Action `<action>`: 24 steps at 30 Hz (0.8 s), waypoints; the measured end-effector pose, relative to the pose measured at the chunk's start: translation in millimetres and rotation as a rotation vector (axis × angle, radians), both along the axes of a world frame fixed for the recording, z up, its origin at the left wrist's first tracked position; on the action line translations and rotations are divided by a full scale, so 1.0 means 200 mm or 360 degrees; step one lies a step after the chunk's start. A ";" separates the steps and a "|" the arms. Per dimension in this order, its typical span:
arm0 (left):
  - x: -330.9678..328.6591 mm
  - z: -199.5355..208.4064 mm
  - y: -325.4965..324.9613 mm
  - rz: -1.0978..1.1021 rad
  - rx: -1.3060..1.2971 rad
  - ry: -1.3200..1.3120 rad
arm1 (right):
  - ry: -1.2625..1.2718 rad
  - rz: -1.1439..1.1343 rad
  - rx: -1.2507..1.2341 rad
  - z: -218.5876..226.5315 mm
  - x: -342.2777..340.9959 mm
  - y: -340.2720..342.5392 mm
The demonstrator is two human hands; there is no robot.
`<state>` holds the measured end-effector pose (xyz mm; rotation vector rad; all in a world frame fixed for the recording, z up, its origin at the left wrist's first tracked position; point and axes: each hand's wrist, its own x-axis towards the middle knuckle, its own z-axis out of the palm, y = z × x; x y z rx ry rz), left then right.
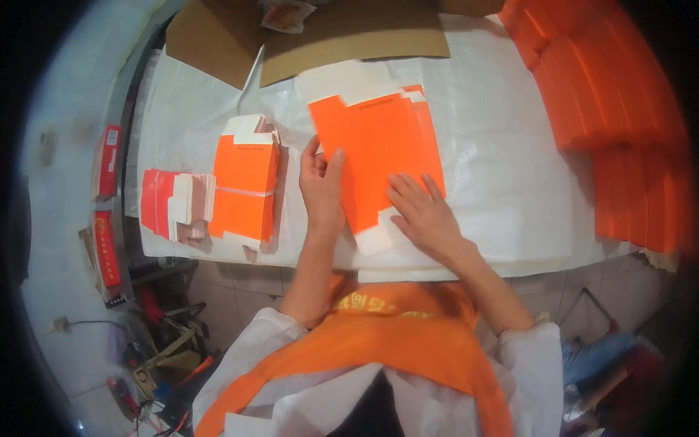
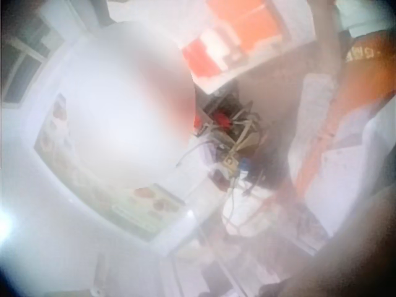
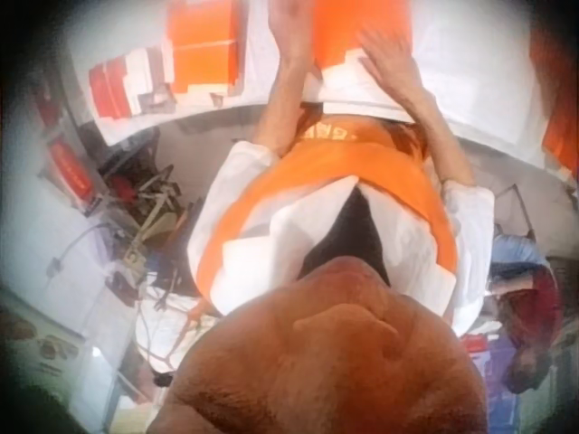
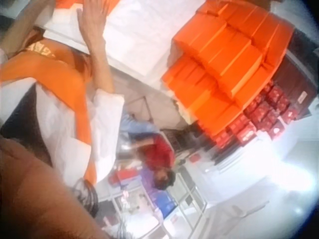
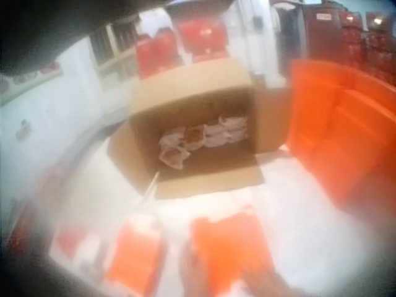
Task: The person folds flat orange cardboard pieces into small boxes by hand, inserts a plastic-wrapped item into each, and stacks the finished boxes on the table. The person also bundles a stack of flat orange pieces with a rubber band.
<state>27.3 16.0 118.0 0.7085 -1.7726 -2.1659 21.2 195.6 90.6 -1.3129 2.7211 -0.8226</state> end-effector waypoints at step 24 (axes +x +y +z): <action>0.20 0.13 0.06 -0.0050 0.0097 0.0421 | -0.2174 -0.0463 -0.2113 0.19 0.28 0.18</action>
